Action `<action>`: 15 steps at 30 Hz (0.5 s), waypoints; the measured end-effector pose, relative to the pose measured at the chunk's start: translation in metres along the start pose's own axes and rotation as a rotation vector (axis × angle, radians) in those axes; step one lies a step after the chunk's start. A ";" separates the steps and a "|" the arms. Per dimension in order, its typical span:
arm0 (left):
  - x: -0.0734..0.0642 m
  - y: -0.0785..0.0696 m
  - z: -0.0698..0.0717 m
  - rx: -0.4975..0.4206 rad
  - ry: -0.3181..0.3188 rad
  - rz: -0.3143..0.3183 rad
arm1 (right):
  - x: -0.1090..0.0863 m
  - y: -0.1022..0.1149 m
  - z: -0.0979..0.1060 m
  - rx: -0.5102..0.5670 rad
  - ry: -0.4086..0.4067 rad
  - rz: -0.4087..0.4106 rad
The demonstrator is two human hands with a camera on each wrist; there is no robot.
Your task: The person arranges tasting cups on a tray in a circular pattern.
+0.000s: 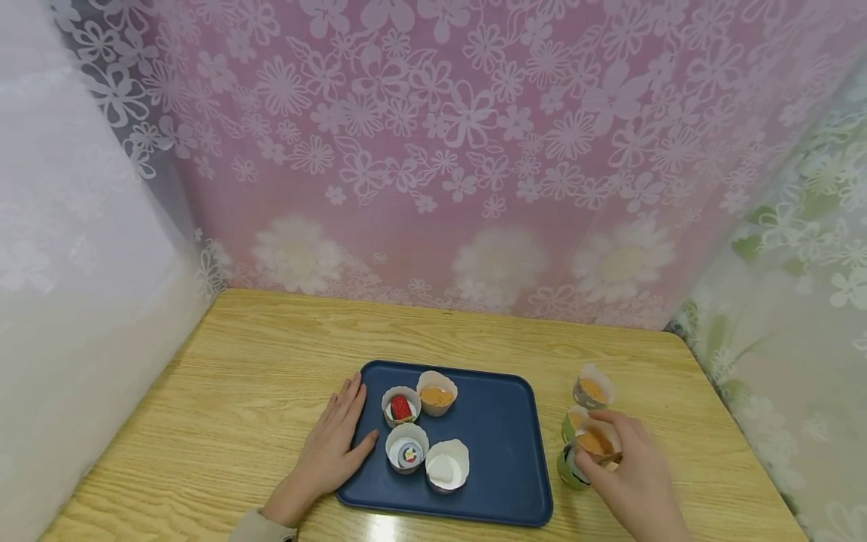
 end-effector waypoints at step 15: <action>-0.002 0.001 0.002 -0.006 -0.012 -0.019 | -0.014 0.056 -0.049 0.065 0.025 0.156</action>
Point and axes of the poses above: each hand's wrist, its own x-axis towards the middle knuckle, its own z-axis out of the back of the hand, y = z × x, the point moved 4 cm from there along x, towards the middle knuckle, and after that the axes turned 10 degrees about -z, right-handed, at the moved point
